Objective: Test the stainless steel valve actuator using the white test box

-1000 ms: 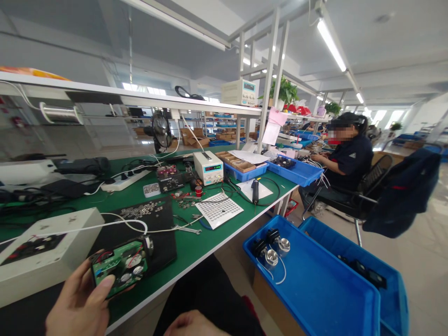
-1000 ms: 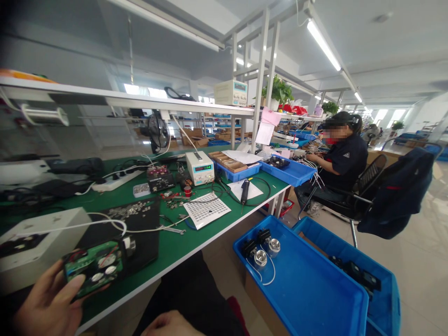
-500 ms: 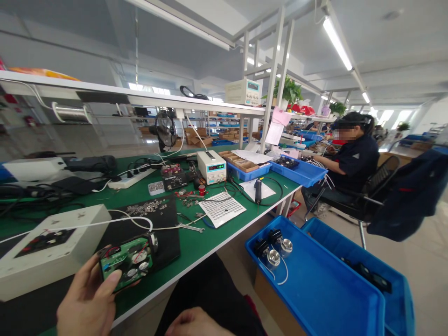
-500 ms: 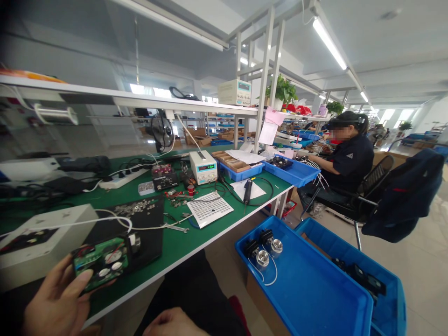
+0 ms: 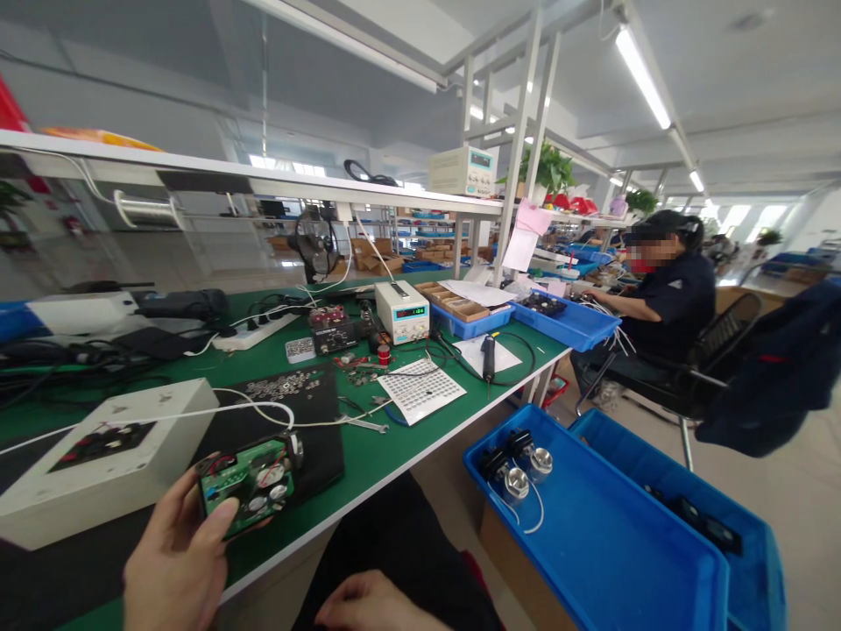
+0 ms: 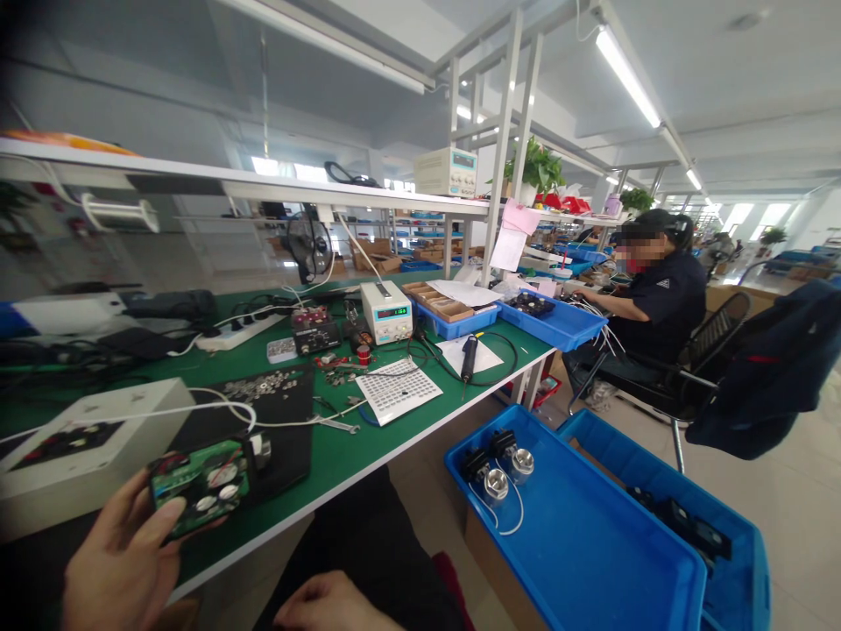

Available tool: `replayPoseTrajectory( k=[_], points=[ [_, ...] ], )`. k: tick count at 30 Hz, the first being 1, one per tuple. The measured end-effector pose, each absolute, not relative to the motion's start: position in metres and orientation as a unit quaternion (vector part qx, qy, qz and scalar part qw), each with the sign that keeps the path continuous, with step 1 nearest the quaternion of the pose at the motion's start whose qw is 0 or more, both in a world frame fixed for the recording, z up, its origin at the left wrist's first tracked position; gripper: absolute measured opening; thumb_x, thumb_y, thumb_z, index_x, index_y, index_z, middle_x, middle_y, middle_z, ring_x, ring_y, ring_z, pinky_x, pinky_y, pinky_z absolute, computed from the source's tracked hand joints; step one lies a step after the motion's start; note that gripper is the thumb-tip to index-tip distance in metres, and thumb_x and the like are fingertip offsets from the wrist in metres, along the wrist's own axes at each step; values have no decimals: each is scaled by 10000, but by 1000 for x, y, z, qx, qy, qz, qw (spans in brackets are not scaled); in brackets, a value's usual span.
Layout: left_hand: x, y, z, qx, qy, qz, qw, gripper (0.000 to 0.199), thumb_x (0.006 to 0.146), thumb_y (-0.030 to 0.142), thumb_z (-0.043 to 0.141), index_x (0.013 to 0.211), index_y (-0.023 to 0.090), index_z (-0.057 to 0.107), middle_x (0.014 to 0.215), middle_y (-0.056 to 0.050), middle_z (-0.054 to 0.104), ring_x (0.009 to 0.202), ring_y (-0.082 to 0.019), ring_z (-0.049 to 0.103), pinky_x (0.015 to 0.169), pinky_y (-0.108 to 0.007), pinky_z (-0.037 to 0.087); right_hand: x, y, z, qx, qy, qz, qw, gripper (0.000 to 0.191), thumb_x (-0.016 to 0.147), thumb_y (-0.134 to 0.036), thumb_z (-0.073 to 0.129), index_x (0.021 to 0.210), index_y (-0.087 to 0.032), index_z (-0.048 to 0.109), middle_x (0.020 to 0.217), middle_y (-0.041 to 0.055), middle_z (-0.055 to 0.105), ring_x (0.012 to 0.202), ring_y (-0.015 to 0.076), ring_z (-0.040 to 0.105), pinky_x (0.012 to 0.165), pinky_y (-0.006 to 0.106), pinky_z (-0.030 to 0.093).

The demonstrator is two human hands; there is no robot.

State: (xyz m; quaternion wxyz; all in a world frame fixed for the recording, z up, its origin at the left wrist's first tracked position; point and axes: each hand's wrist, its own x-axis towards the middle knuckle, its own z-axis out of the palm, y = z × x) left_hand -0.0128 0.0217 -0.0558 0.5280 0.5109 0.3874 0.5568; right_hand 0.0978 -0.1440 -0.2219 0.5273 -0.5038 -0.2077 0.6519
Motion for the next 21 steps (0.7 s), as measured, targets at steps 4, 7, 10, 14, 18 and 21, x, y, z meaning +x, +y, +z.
replayPoseTrajectory(
  k=[4, 7, 10, 14, 18, 21],
  points=[
    [-14, 26, -62, 528, 383, 552, 519, 853, 609, 424, 903, 1426, 409, 658, 1442, 47, 692, 1422, -372, 576, 1171, -520, 499, 98, -145, -219, -504, -206, 654, 526, 493, 691, -511, 897, 929, -138, 681, 677, 46, 688, 479, 133, 610, 483, 208, 444],
    [-14, 28, -64, 524, 378, 556, 523, 853, 607, 419, 915, 1422, 404, 661, 1443, 42, 692, 1424, -368, 574, 1188, -513, 481, 99, -145, -218, -502, -205, 653, 529, 476, 684, -491, 888, 933, -141, 682, 678, 43, 691, 486, 133, 612, 487, 208, 448],
    [-13, 27, -63, 515, 378, 564, 523, 873, 588, 420, 922, 1422, 372, 670, 1447, 25, 689, 1431, -386, 562, 1201, -534, 461, 98, -146, -218, -500, -205, 651, 533, 459, 673, -473, 873, 928, -142, 685, 673, 45, 690, 485, 133, 611, 475, 203, 442],
    [-15, 27, -64, 521, 364, 559, 533, 826, 634, 403, 915, 1421, 408, 664, 1479, 36, 667, 1459, -387, 533, 1216, -569, 428, 97, -145, -220, -493, -208, 649, 541, 450, 636, -457, 845, 920, -144, 692, 672, 50, 688, 460, 136, 600, 431, 201, 435],
    [-16, 29, -68, 523, 362, 557, 534, 813, 673, 389, 914, 1442, 394, 649, 1500, 7, 654, 1461, -396, 529, 1228, -591, 402, 96, -146, -222, -490, -208, 649, 544, 454, 623, -451, 834, 927, -144, 696, 669, 53, 687, 449, 139, 596, 412, 202, 437],
    [-16, 31, -69, 523, 363, 557, 534, 857, 660, 408, 923, 1465, 365, 634, 1500, -15, 654, 1435, -399, 555, 1215, -564, 425, 97, -147, -222, -491, -209, 647, 545, 456, 638, -450, 840, 944, -143, 699, 681, 52, 693, 463, 135, 604, 424, 196, 438]
  ],
)
